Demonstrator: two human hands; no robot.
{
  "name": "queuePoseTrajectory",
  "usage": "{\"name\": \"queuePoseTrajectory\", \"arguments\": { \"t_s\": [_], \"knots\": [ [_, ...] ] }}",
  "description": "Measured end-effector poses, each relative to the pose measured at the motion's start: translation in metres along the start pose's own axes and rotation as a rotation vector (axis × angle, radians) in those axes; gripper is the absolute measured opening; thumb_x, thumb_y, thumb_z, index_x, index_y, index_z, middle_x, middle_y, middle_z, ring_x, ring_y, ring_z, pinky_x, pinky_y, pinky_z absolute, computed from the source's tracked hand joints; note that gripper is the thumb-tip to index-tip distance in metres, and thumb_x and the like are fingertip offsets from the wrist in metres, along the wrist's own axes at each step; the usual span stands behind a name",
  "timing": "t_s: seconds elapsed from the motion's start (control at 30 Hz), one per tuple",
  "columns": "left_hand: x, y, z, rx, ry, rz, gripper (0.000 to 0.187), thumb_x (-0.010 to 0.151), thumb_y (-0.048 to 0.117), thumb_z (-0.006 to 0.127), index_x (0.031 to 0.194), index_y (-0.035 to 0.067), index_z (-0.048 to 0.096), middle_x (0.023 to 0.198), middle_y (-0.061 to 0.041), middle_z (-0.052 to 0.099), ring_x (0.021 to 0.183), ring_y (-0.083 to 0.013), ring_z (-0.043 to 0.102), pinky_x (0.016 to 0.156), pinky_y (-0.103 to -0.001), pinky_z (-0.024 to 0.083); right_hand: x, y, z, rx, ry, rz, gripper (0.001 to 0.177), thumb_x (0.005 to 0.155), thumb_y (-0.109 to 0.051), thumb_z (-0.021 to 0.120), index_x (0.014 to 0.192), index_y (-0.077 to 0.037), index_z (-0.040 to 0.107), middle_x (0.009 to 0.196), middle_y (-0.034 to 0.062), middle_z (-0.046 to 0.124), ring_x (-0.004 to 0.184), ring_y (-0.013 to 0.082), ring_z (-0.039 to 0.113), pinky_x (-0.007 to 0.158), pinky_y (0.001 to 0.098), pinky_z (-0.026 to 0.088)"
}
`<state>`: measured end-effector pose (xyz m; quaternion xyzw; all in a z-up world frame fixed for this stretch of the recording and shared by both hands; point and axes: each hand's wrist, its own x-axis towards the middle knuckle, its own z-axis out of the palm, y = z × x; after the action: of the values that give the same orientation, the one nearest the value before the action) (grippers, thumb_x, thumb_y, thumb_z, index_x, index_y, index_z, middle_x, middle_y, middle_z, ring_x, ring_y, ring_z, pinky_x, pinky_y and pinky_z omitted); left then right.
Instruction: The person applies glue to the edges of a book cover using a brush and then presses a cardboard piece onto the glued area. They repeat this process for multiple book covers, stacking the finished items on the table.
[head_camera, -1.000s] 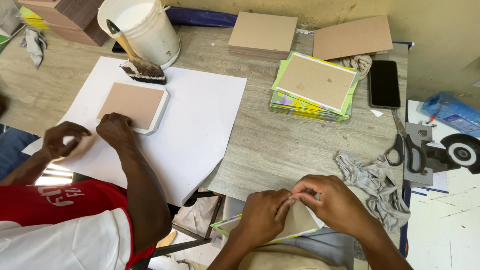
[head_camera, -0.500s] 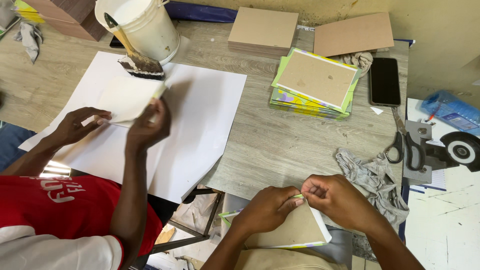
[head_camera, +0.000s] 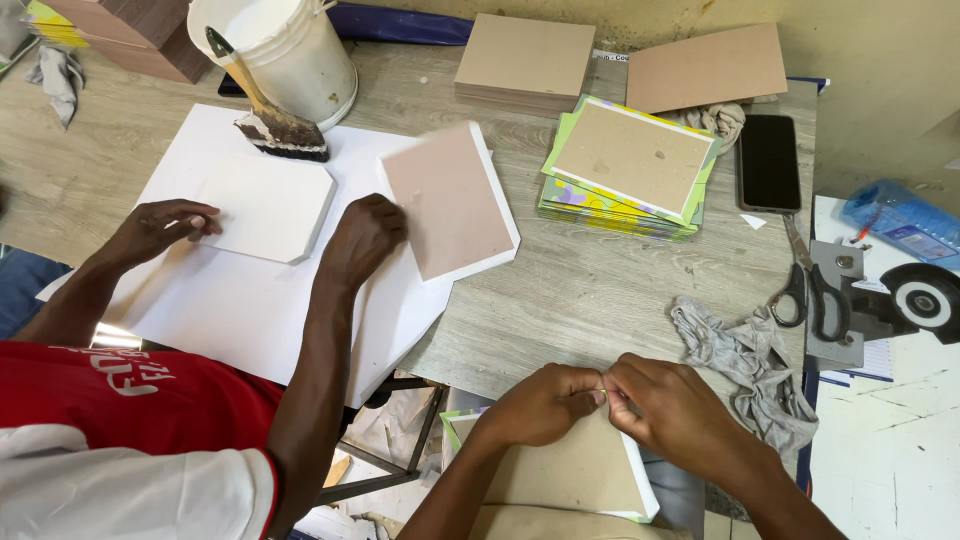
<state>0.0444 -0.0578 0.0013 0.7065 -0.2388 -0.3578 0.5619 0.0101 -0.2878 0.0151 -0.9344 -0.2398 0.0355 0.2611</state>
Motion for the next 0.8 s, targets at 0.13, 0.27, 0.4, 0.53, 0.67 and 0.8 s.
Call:
{"name": "queuePoseTrajectory", "arguments": {
  "t_s": [0.13, 0.27, 0.4, 0.53, 0.67, 0.8],
  "knots": [
    [0.022, -0.041, -0.007, -0.108, -0.100, -0.250, 0.028, 0.114, 0.028, 0.055, 0.092, 0.020, 0.069, 0.091, 0.014, 0.063, 0.085, -0.0045, 0.052, 0.083, -0.025, 0.040, -0.005, 0.013, 0.027, -0.155, 0.122, -0.169, 0.009, 0.100, -0.019, 0.068, 0.092, -0.014, 0.065, 0.084, 0.0034, 0.062, 0.069, 0.0266, 0.061, 0.062, 0.0435, 0.050],
    [0.029, -0.048, -0.014, -0.278, -0.049, -0.272, 0.025, 0.110, 0.032, 0.064, 0.113, 0.013, 0.081, 0.108, 0.009, 0.076, 0.098, -0.0039, 0.062, 0.090, -0.022, 0.046, -0.007, 0.019, 0.024, -0.126, 0.178, -0.273, 0.013, 0.100, -0.015, 0.072, 0.112, -0.011, 0.075, 0.107, 0.0053, 0.073, 0.087, 0.0260, 0.070, 0.074, 0.0404, 0.056],
    [0.023, -0.040, -0.019, -0.277, 0.007, -0.176, 0.031, 0.115, 0.032, 0.062, 0.095, 0.015, 0.078, 0.086, 0.013, 0.067, 0.077, 0.0000, 0.052, 0.073, -0.022, 0.041, -0.010, 0.013, 0.021, 0.058, 0.118, -0.164, 0.037, 0.102, -0.020, 0.067, 0.138, -0.016, 0.073, 0.136, 0.0067, 0.077, 0.115, 0.0264, 0.076, 0.092, 0.0387, 0.059],
    [0.009, 0.011, -0.019, -0.202, 0.113, -0.186, 0.037, 0.105, 0.023, 0.052, 0.069, 0.021, 0.061, 0.065, 0.014, 0.045, 0.060, 0.0003, 0.036, 0.055, -0.025, 0.028, 0.006, -0.005, 0.011, 0.503, 0.116, 0.214, 0.028, 0.099, -0.023, 0.070, 0.122, -0.016, 0.084, 0.115, 0.0009, 0.089, 0.105, 0.0141, 0.084, 0.089, 0.0279, 0.064],
    [0.002, 0.029, -0.020, -0.215, 0.223, -0.183, 0.039, 0.095, 0.015, 0.052, 0.063, 0.025, 0.032, 0.062, 0.014, 0.027, 0.058, -0.0013, 0.023, 0.052, -0.027, 0.017, 0.016, -0.006, 0.014, 1.084, 0.079, 0.676, 0.029, 0.098, -0.015, 0.074, 0.116, 0.003, 0.088, 0.099, 0.0109, 0.087, 0.091, 0.0163, 0.075, 0.085, 0.0292, 0.059],
    [0.001, 0.016, -0.028, -0.196, 0.409, -0.036, 0.038, 0.096, 0.012, 0.054, 0.067, 0.025, 0.032, 0.067, 0.014, 0.027, 0.064, -0.0004, 0.025, 0.056, -0.028, 0.016, 0.013, -0.001, 0.008, 1.089, 0.158, 0.687, 0.037, 0.097, -0.019, 0.073, 0.127, 0.000, 0.083, 0.103, 0.0149, 0.084, 0.081, 0.0198, 0.070, 0.080, 0.0309, 0.056]
  ]
}}
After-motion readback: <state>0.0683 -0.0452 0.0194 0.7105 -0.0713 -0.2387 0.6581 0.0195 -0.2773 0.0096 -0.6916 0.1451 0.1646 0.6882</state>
